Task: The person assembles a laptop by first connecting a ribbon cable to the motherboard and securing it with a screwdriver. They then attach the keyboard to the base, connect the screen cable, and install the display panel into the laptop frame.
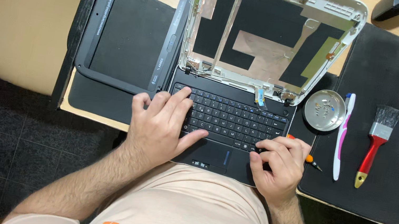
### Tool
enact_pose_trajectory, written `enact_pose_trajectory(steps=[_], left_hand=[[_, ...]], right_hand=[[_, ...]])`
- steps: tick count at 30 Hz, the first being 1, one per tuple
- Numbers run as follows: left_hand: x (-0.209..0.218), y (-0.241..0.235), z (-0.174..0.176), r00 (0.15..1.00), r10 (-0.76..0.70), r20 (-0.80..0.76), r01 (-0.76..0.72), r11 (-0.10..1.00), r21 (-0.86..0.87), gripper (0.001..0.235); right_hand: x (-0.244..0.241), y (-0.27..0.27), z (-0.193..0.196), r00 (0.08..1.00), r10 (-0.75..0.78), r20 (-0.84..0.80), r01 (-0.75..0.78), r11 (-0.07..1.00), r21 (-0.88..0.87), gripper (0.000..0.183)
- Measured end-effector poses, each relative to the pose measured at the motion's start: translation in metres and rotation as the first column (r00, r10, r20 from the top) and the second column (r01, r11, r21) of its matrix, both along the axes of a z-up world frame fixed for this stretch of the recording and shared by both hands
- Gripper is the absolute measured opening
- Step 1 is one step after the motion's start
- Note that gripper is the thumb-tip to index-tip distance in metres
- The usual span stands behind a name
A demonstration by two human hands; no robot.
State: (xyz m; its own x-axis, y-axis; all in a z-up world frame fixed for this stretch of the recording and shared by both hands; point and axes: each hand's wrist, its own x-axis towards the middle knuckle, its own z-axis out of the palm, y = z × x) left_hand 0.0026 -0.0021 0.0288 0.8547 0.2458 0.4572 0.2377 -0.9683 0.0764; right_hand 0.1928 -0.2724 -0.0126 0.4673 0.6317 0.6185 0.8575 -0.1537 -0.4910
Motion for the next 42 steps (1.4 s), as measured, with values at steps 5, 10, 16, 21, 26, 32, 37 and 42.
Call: enact_pose_trajectory(steps=[5,10,16,21,26,32,37,42], left_hand=[[-0.003,-0.003,-0.007,0.999,-0.007,0.042,0.01,0.997,-0.07,0.07],[-0.006,-0.013,-0.015,0.995,-0.049,0.085,0.06,0.988,-0.139,0.062],[0.001,-0.018,-0.013,0.984,-0.149,0.096,0.164,0.971,-0.174,0.039],[0.01,-0.016,-0.002,0.985,-0.16,0.072,0.171,0.967,-0.189,0.037],[0.018,-0.015,0.0,0.983,-0.176,0.047,0.182,0.969,-0.168,0.037],[0.023,-0.016,-0.001,0.983,-0.182,0.027,0.184,0.967,-0.177,0.04],[0.027,-0.019,-0.002,0.985,-0.173,-0.012,0.17,0.978,-0.124,0.044],[0.024,-0.015,-0.001,0.982,-0.184,-0.051,0.174,0.972,-0.158,0.047]], right_hand=[[-0.008,0.011,0.027,0.996,0.01,0.091,0.008,0.98,-0.198,0.045],[-0.013,0.03,0.049,0.991,0.029,0.13,0.014,0.947,-0.321,0.055],[-0.007,0.036,0.046,0.989,0.001,0.147,0.065,0.891,-0.449,0.063],[-0.007,0.037,0.047,0.991,-0.005,0.131,0.069,0.873,-0.483,0.066],[0.0,0.037,0.038,0.998,-0.013,0.058,0.036,0.905,-0.424,0.063],[0.001,0.034,0.03,1.0,0.003,0.001,-0.002,0.966,-0.26,0.057],[0.0,0.035,0.025,1.0,0.01,0.007,-0.008,0.966,-0.258,0.058],[-0.002,0.031,0.024,0.999,0.025,0.026,-0.018,0.971,-0.237,0.056]])
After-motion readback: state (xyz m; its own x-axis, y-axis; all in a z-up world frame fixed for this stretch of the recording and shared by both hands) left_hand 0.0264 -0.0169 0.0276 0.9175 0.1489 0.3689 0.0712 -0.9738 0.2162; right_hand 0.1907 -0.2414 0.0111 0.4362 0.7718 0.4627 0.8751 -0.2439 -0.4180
